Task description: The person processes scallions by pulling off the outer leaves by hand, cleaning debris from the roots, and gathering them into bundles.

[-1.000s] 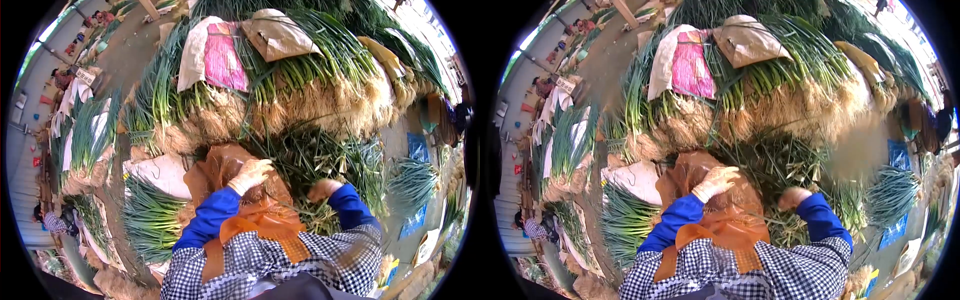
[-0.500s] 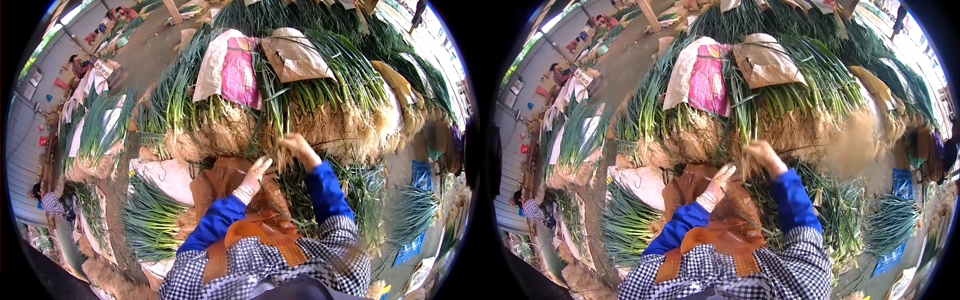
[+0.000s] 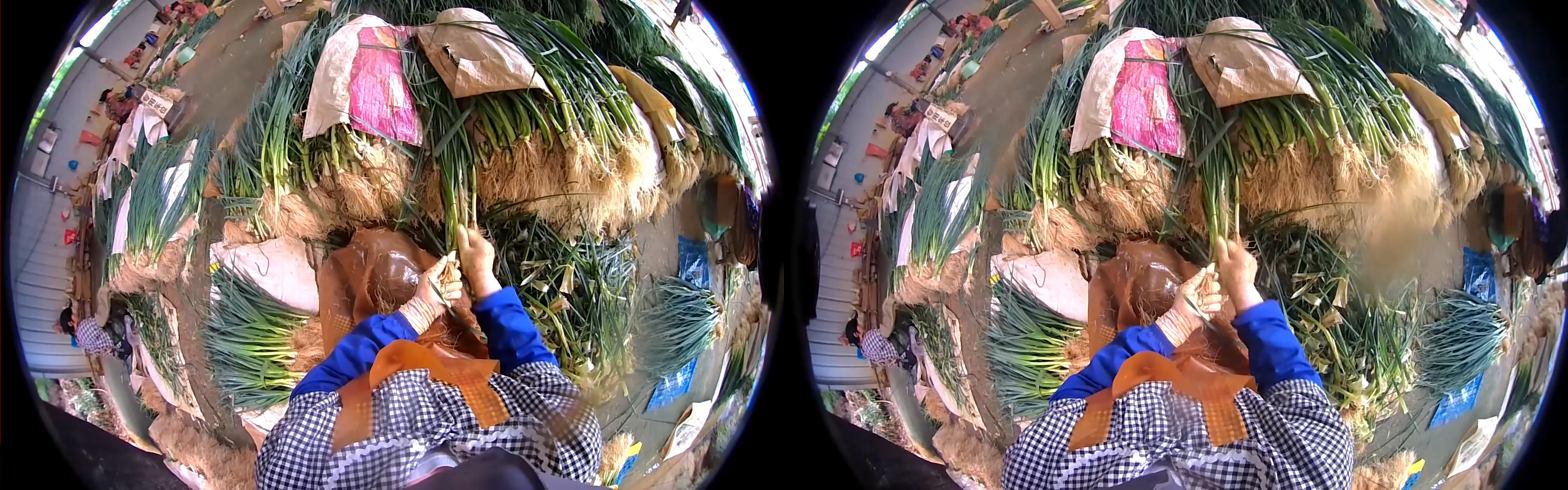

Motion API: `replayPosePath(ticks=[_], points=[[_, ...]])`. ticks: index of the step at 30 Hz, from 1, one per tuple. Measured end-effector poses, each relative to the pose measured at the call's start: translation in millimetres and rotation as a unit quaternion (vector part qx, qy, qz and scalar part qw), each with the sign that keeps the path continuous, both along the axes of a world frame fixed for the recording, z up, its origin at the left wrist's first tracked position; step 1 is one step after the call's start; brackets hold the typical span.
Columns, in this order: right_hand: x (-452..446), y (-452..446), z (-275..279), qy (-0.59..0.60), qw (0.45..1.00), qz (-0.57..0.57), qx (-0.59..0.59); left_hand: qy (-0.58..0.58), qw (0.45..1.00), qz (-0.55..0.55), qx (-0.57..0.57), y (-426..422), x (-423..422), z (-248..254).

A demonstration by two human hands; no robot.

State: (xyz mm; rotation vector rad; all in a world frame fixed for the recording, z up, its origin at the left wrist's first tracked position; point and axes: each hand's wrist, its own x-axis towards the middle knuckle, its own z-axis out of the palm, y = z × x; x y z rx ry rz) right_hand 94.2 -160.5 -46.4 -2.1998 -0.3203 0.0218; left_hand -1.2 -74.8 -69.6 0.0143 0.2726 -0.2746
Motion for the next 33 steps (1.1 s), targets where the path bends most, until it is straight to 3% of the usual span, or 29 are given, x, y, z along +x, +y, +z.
replayPosePath(ticks=[2, 4, 5, 6, 8, 9, 10, 11, 13, 14, 15, 16, 18, 19, 20, 21, 22, 24, 25, 26, 28, 30, 31, 32, 33], points=[[-26, -30, 12, 0.021, 0.994, 0.091, -0.063, 0.159, 0.981, 0.048, 0.096, -3, 8, 15], [-42, -70, 31, -0.017, 0.992, 0.125, -0.024, 0.086, 0.992, -0.075, 0.052, -3, -9, 14], [-40, -97, 25, 0.039, 0.988, 0.128, -0.083, 0.118, 0.991, -0.055, 0.01, -6, -6, 26], [-33, -127, 19, 0.095, 0.977, 0.126, -0.141, 0.072, 0.997, -0.015, -0.031, 6, -1, 18], [-16, -183, -26, 0.136, 0.864, 0.257, -0.411, 0.046, 0.999, -0.005, -0.005, 30, 0, 15], [-16, -192, -33, 0.13, 0.807, 0.333, -0.47, 0.046, 0.998, -0.033, -0.006, 31, -3, 19], [-16, -185, -20, 0.121, 0.742, 0.405, -0.52, 0.011, 0.994, -0.079, -0.077, 28, -5, 27], [-5, -149, -20, 0.197, 0.794, 0.341, -0.463, -0.003, 0.991, -0.074, -0.108, 21, -8, 32], [3, -86, 24, 0.131, 0.962, 0.171, -0.17, -0.027, 0.988, -0.073, -0.132, 11, -10, 38], [7, -58, 52, 0.281, 0.948, 0.132, 0.06, -0.027, 0.988, -0.073, -0.13, 11, -10, 37], [11, -33, 65, 0.345, 0.912, 0.126, 0.184, -0.043, 0.984, -0.087, -0.147, 10, -12, 34], [19, -17, 66, 0.362, 0.893, 0.159, 0.217, -0.061, 0.98, -0.1, -0.162, 10, -13, 33], [34, 18, -22, 0.331, 0.835, 0.103, 0.426, -0.047, 0.98, -0.17, -0.089, 16, -13, 26], [33, 30, -36, 0.256, 0.886, 0.064, 0.381, 0.024, 0.995, -0.08, 0.059, 19, -14, 10], [25, 39, -44, 0.18, 0.926, 0.023, 0.33, 0.098, 0.975, 0.012, 0.201, 18, -18, -2], [17, 37, -32, 0.064, 0.985, -0.01, 0.157, 0.107, 0.859, 0.033, 0.499, 12, -14, 19], [9, 36, -10, -0.002, 0.991, -0.043, 0.13, 0.045, 0.783, 0.075, 0.616, 4, -14, 8], [2, 27, -4, -0.051, 0.998, -0.016, 0.036, 0.089, 0.819, 0.044, 0.566, 3, -19, -7], [-2, 22, -5, -0.073, 0.997, -0.021, 0.021, 0.159, 0.871, 0.026, 0.464, 1, -18, 4], [-7, 13, -7, -0.096, 0.995, -0.028, 0.007, 0.159, 0.871, 0.023, 0.465, 2, -15, 16], [-19, -13, -5, -0.177, 0.984, 0.007, -0.03, 0.206, 0.922, 0.063, 0.322, 3, -14, 28], [-28, -34, -1, -0.144, 0.989, -0.009, 0.013, 0.187, 0.934, 0.005, 0.303, 5, -15, 32], [-30, -29, -8, -0.095, 0.986, -0.077, 0.11, 0.165, 0.949, 0.007, 0.27, 2, -13, 32], [-34, -33, -10, 0.122, 0.945, -0.123, 0.279, 0.144, 0.961, 0.009, 0.235, -1, -13, 31], [-41, -29, 7, 0.155, 0.929, -0.131, 0.309, 0.151, 0.961, 0.026, 0.232, -8, -12, 33]])
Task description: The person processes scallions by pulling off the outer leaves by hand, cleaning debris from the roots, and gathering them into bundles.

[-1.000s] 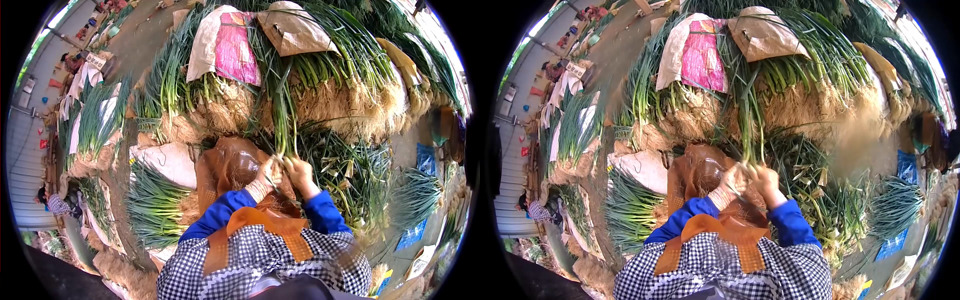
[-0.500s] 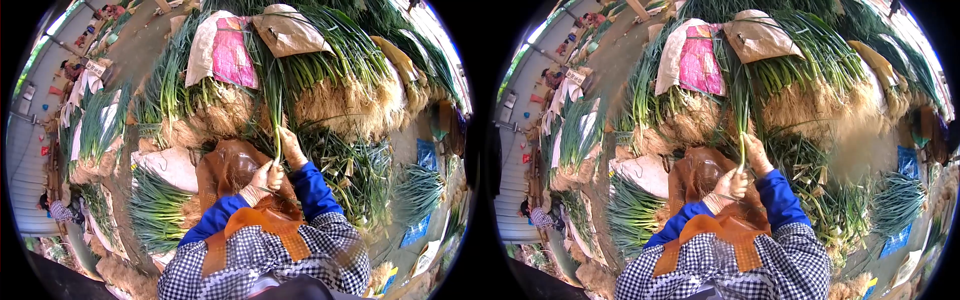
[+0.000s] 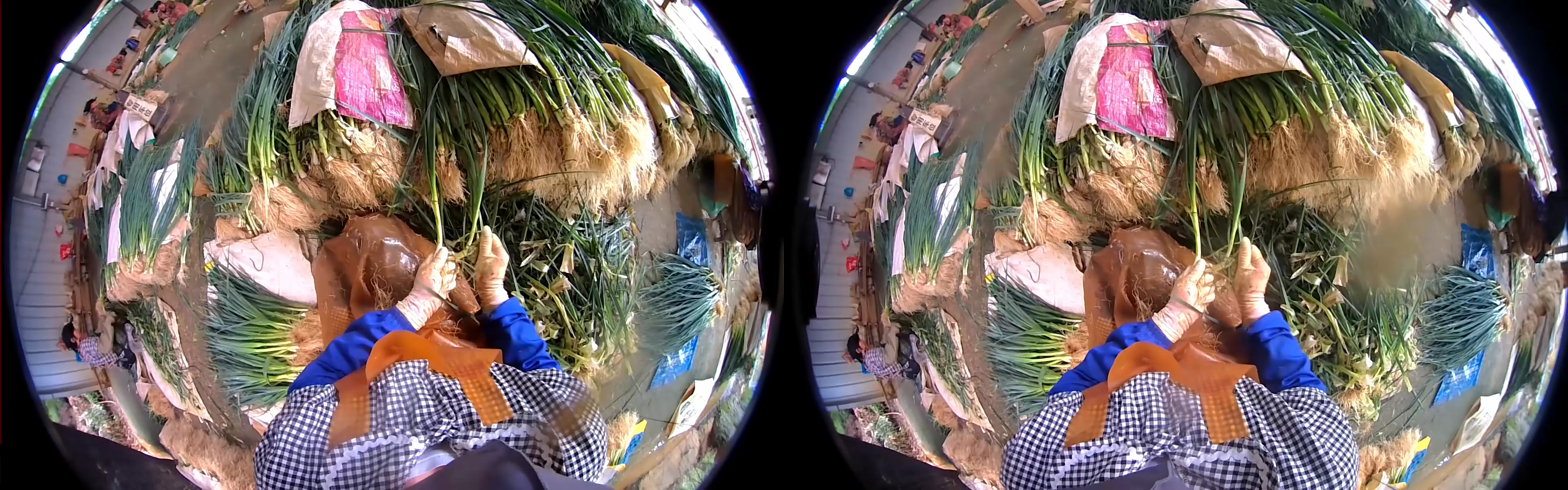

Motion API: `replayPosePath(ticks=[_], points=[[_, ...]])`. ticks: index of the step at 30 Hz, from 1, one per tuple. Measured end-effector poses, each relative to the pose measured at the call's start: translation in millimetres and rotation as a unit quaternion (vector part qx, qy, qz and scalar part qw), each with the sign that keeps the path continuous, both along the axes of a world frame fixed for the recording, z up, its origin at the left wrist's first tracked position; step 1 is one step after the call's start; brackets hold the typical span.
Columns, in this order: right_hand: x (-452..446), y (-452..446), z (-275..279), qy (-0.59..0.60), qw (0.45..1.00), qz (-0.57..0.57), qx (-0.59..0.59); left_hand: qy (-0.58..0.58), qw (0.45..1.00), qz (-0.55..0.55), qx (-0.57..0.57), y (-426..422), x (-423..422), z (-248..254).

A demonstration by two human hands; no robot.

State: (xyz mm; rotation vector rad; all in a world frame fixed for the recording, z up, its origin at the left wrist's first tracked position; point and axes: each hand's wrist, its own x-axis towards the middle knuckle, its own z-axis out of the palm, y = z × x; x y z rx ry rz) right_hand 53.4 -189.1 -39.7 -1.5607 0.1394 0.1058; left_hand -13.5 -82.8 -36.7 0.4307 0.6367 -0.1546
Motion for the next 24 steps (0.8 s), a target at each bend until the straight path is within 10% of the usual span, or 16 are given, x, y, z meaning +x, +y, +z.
replayPosePath(ticks=[1, 3, 6, 10, 13, 15, 16, 19, 20, 23, 24], points=[[-6, 3, 8, 0.032, 0.999, -0.004, 0.038, 0.055, 0.998, 0.031, 0.016, -6, 8, 13], [-29, -4, -19, -0.251, 0.916, 0.084, -0.302, 0.055, 0.997, 0.042, -0.027, 6, 9, -11], [-20, -48, -28, -0.181, 0.829, 0.204, -0.488, -0.063, 0.988, 0.062, -0.127, 23, 11, 24], [13, -126, -76, -0.09, 0.564, 0.507, -0.645, -0.156, 0.967, 0.008, -0.202, 36, 8, 2], [39, -41, 15, -0.091, 0.819, 0.329, -0.461, -0.139, 0.972, -0.055, -0.179, 19, 2, 10], [56, 5, 8, 0.136, 0.945, 0.297, 0.012, -0.157, 0.974, -0.093, -0.134, 13, 0, 10], [48, 22, 16, 0.097, 0.918, 0.296, 0.246, -0.096, 0.989, -0.089, -0.066, 8, -3, 19], [62, 59, -4, 0.005, 0.953, 0.303, -0.015, -0.016, 0.983, 0.049, 0.174, 1, 1, 6], [59, 60, -5, 0.096, 0.941, 0.311, 0.089, -0.014, 0.983, 0.052, 0.175, 8, -4, -5], [44, 65, 6, 0.326, 0.747, 0.352, 0.461, -0.19, 0.943, -0.105, -0.252, 21, -8, -9], [40, 67, -10, 0.289, 0.787, 0.331, 0.434, -0.18, 0.943, -0.095, -0.264, 19, -9, -10]])
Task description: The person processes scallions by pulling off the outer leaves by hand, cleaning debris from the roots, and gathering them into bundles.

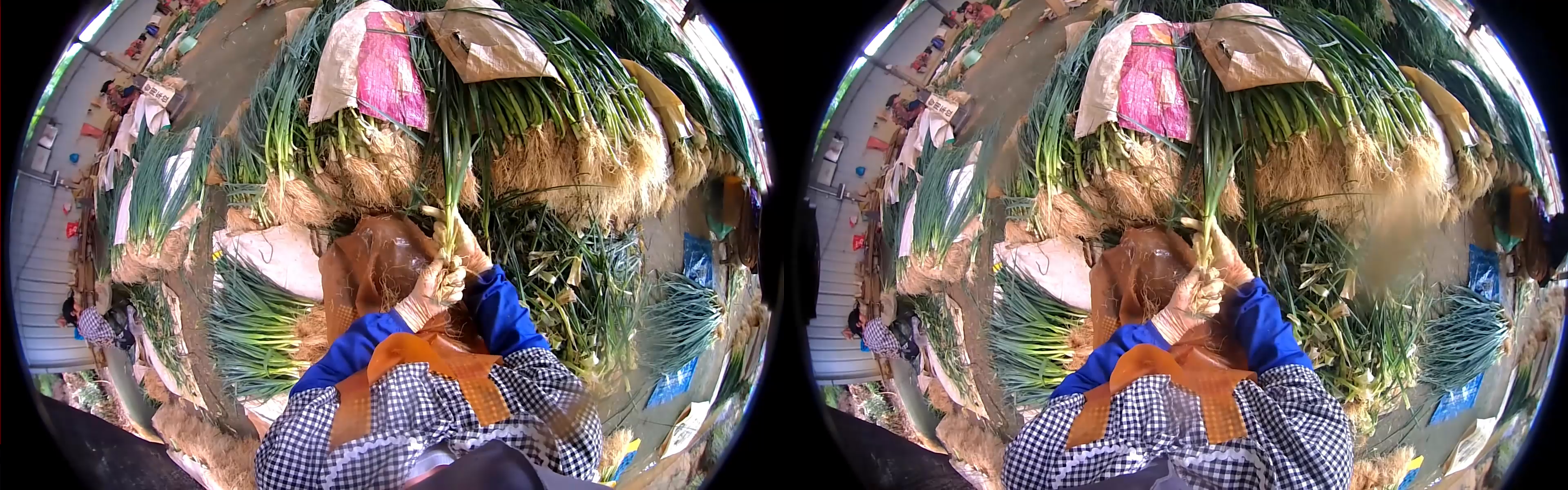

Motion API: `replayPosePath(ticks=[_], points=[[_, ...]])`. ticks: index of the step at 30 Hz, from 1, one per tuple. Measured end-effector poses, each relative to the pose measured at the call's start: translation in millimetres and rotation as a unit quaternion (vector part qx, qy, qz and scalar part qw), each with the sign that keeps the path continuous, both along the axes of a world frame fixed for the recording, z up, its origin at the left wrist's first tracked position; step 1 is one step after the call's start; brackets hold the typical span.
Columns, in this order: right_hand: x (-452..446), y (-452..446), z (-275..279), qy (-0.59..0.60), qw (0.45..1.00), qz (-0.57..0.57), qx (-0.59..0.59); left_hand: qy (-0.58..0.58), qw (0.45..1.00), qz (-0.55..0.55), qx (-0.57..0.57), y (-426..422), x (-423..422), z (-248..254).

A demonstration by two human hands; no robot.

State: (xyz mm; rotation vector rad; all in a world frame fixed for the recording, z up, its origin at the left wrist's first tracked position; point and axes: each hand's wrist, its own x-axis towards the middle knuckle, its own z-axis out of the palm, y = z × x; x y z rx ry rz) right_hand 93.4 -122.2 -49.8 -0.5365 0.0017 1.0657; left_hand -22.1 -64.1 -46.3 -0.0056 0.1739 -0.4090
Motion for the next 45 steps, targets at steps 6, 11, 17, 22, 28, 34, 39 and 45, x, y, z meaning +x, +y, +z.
replayPosePath(ticks=[6, 11, 17, 22, 28, 34, 39, 45], points=[[-9, 1, -55, -0.536, 0.712, -0.235, -0.388, 0.234, 0.957, 0.068, 0.16, 4, -1, 5], [-11, -4, 14, -0.091, 0.96, -0.172, -0.199, 0.122, 0.992, 0.032, -0.028, 8, -6, -18], [3, 25, -43, -0.231, 0.921, -0.222, -0.222, 0.315, 0.926, 0.123, 0.17, -8, 9, -7], [-19, 0, -9, -0.661, 0.504, -0.227, -0.508, 0.184, 0.954, 0.212, 0.105, -10, -1, -20], [-50, -114, 14, -0.769, 0.388, -0.073, -0.502, 0.244, 0.95, 0.176, 0.088, 1, -6, -31], [-19, -159, 30, -0.612, 0.485, 0.106, -0.616, 0.171, 0.944, 0.188, 0.21, 11, 6, -41], [-18, -40, 43, -0.618, 0.688, 0.037, -0.378, 0.139, 0.964, 0.226, 0.01, 1, 2, -73], [-31, -43, 39, -0.875, 0.341, 0.086, -0.334, 0.257, 0.912, 0.221, 0.231, 5, 4, -34]])
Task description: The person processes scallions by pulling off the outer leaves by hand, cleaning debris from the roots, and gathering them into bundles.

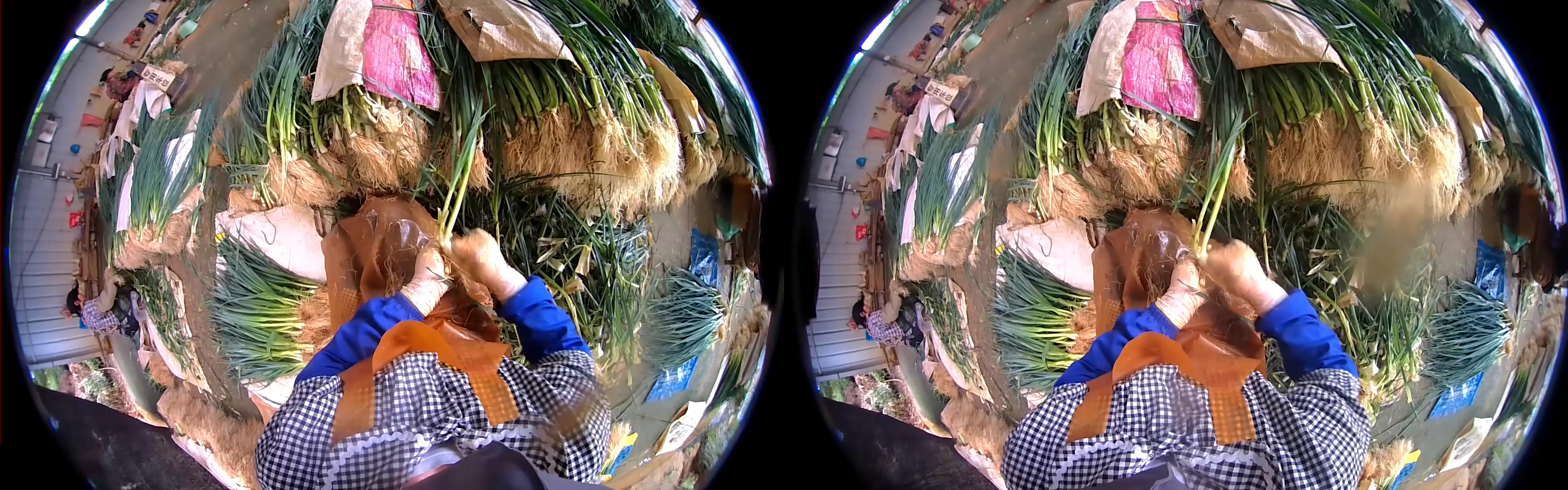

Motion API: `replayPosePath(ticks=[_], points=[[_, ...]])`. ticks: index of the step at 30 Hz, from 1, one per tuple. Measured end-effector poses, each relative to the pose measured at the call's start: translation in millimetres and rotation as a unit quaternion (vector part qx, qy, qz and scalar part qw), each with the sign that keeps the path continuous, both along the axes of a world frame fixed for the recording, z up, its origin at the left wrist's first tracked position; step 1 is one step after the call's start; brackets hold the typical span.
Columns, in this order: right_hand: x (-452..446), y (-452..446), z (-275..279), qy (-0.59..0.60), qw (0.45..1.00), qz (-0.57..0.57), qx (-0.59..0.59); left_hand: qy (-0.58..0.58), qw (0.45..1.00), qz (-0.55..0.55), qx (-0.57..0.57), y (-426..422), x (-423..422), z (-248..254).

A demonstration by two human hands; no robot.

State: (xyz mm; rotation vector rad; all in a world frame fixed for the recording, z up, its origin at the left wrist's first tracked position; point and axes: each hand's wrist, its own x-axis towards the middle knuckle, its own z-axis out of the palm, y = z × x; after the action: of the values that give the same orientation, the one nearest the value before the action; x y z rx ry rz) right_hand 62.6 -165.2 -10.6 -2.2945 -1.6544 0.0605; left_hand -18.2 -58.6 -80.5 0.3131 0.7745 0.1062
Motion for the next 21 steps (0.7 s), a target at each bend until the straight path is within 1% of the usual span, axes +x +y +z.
replayPosePath(ticks=[1, 2, 3, 4, 5, 6, 7, 8, 9, 10, 11, 12, 13, 14, 15, 16, 18, 19, 20, 21], points=[[-1, -17, 1, 0.088, 0.987, 0.094, 0.096, 0.007, 0.998, -0.028, 0.062, 5, 2, 16], [-14, -34, 5, 0.104, 0.975, 0.156, 0.12, -0.033, 0.99, -0.008, -0.136, 22, 3, 32], [-24, -58, -15, 0.144, 0.963, 0.225, 0.029, 0.014, 0.999, 0.028, 0.002, 27, 13, 53], [-25, -77, -6, 0.188, 0.96, 0.195, -0.074, 0.058, 0.986, 0.066, 0.141, 31, 21, 63], [-13, -86, -16, 0.164, 0.964, 0.107, -0.178, -0.017, 0.969, 0.066, 0.239, 32, 16, 57], [-4, -85, -14, 0.16, 0.964, 0.008, -0.214, -0.018, 0.969, 0.064, 0.238, 29, 13, 47], [5, -80, -2, 0.155, 0.952, -0.09, -0.248, 0.002, 0.933, 0.036, 0.358, 23, 14, 38], [21, -69, 11, 0.165, 0.944, -0.19, -0.214, 0.02, 0.881, 0.011, 0.473, 16, 17, 29], [25, -59, 21, 0.309, 0.916, -0.255, -0.02, 0.016, 0.874, 0.0, 0.486, 5, 16, 39], [27, -42, 27, 0.359, 0.882, -0.303, 0.042, 0.07, 0.808, -0.067, 0.581, 1, 11, 43], [27, -26, 25, 0.406, 0.859, -0.293, 0.107, 0.07, 0.769, -0.089, 0.629, -4, 7, 43], [26, -11, 13, 0.343, 0.885, -0.301, 0.095, 0.064, 0.725, -0.106, 0.677, -7, 8, 45], [23, 2, -2, 0.261, 0.903, -0.326, 0.104, 0.061, 0.702, -0.111, 0.701, -9, 8, 44], [19, 13, -11, 0.179, 0.913, -0.35, 0.11, 0.082, 0.67, -0.124, 0.727, -12, 6, 51], [15, 17, -9, 0.085, 0.926, -0.338, 0.148, 0.098, 0.673, -0.139, 0.72, -11, 5, 45], [14, 20, -13, 0.0, 0.943, -0.318, 0.098, 0.115, 0.678, -0.156, 0.71, -12, 3, 38], [11, 15, -12, -0.028, 0.949, -0.301, 0.091, 0.135, 0.763, -0.155, 0.612, -11, 8, 31], [9, 10, -13, -0.035, 0.956, -0.279, 0.083, 0.11, 0.848, -0.109, 0.508, -13, 10, 33], [10, 6, -13, -0.043, 0.962, -0.258, 0.078, 0.107, 0.903, -0.102, 0.403, -15, 9, 36], [9, -1, -10, -0.046, 0.969, -0.226, 0.087, 0.099, 0.92, -0.096, 0.367, -11, 9, 30]])
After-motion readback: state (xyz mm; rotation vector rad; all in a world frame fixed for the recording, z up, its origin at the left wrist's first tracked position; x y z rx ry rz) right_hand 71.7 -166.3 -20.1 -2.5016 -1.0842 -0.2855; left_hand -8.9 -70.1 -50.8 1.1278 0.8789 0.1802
